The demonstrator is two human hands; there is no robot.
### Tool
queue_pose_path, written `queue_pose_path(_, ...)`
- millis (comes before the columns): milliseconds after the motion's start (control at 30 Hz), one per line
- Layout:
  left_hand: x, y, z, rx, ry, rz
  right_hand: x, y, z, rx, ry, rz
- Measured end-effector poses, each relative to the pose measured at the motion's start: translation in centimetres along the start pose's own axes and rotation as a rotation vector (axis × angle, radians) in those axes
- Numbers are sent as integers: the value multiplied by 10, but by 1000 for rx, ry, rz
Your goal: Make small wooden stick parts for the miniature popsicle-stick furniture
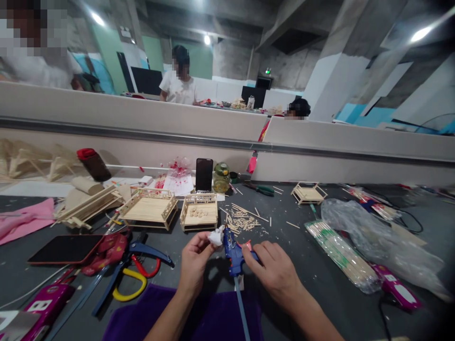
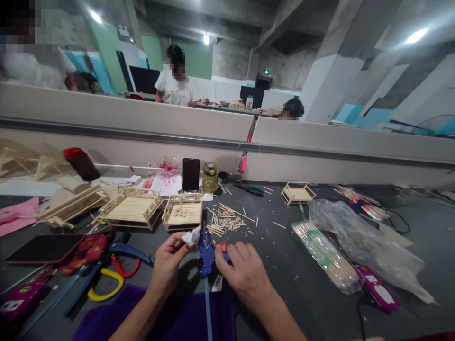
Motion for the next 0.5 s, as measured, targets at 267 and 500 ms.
queue_pose_path(267, 2, 0, -6, -3, -30, 35, -11, -10, -1, -69, 25, 44)
queue_pose_path(500, 1, -1, -3, -12, -45, 58, -18, -19, 2, -138, 71, 72)
Point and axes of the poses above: each hand's wrist, its own y-axis away from the middle knuckle, its own x-axis out of the palm, z = x × y, the point moved 5 cm from there along -y, towards the middle knuckle, and after that the axes turned 15 degrees about y, right-handed, at the moved point
